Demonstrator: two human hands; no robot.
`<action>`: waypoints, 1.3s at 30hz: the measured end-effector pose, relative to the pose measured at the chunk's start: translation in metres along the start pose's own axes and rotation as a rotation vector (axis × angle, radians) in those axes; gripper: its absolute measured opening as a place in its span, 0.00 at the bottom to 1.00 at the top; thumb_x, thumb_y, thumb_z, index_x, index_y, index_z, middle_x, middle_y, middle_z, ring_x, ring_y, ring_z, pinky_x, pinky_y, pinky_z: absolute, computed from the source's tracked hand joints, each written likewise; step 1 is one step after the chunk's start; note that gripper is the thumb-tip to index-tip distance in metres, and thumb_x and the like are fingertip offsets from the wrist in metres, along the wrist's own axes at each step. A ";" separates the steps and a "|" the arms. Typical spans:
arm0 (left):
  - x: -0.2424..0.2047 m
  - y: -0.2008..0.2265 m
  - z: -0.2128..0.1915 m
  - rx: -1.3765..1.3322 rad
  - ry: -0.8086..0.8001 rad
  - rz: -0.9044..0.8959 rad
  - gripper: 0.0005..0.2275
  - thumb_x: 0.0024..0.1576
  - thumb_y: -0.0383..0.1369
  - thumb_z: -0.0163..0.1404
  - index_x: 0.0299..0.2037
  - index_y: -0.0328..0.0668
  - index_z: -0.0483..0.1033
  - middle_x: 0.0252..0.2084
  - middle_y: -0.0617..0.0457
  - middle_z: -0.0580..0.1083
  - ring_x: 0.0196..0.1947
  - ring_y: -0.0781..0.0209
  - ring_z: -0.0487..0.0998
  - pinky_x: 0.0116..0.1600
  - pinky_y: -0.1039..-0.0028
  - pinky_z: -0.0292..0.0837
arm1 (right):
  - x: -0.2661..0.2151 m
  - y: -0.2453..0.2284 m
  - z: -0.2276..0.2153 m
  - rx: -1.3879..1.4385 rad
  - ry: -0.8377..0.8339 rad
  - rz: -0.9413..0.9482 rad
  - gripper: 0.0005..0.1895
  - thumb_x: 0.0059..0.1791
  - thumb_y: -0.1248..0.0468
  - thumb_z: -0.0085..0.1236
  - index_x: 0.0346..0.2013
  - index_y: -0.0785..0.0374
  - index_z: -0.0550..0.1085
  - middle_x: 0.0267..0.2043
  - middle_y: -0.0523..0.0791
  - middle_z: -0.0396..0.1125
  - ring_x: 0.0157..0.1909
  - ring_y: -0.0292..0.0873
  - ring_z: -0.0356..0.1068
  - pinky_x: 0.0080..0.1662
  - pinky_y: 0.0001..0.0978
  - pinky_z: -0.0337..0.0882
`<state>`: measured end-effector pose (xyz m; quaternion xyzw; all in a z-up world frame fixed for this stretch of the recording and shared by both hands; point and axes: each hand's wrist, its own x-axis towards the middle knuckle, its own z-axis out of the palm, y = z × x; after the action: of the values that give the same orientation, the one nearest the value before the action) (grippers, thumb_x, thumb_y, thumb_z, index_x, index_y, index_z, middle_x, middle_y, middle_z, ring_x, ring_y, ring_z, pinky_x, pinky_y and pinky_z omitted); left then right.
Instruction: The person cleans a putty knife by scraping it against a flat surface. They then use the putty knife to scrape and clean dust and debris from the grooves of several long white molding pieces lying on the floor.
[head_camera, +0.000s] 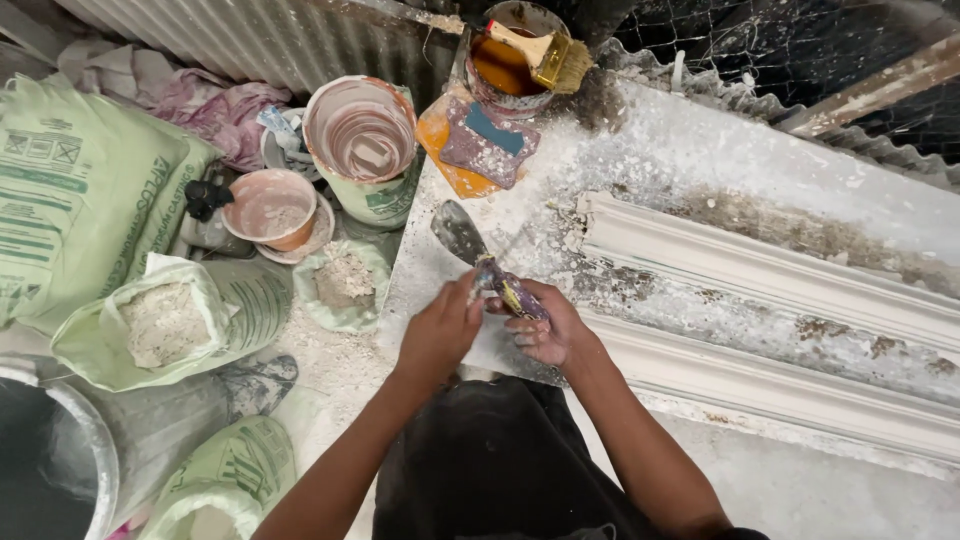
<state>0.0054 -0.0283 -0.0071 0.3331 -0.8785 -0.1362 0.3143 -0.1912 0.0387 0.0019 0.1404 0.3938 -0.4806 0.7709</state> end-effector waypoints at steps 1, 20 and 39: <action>-0.009 0.012 0.005 -0.006 0.003 -0.001 0.18 0.67 0.41 0.40 0.63 0.44 0.69 0.38 0.50 0.74 0.27 0.50 0.81 0.25 0.63 0.77 | -0.017 -0.002 0.021 -0.003 0.005 -0.003 0.18 0.52 0.49 0.50 0.33 0.61 0.73 0.09 0.38 0.51 0.05 0.28 0.43 0.08 0.14 0.52; 0.000 0.015 -0.023 -0.285 0.055 -0.117 0.19 0.67 0.42 0.38 0.65 0.45 0.69 0.40 0.52 0.73 0.33 0.49 0.81 0.32 0.66 0.78 | -0.014 -0.021 0.024 -0.254 -0.113 -0.359 0.23 0.57 0.47 0.46 0.43 0.67 0.72 0.37 0.47 0.70 0.27 0.37 0.64 0.28 0.30 0.72; 0.024 0.038 -0.013 -0.349 0.077 -0.435 0.18 0.67 0.31 0.33 0.64 0.27 0.61 0.41 0.33 0.71 0.30 0.26 0.79 0.31 0.46 0.77 | 0.011 0.014 0.023 -0.176 0.108 -1.026 0.14 0.52 0.70 0.59 0.46 0.60 0.64 0.56 0.56 0.71 0.49 0.51 0.77 0.51 0.43 0.82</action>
<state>-0.0193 -0.0162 0.0307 0.4598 -0.7370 -0.3369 0.3633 -0.1662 0.0246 0.0063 -0.1116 0.4901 -0.7536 0.4236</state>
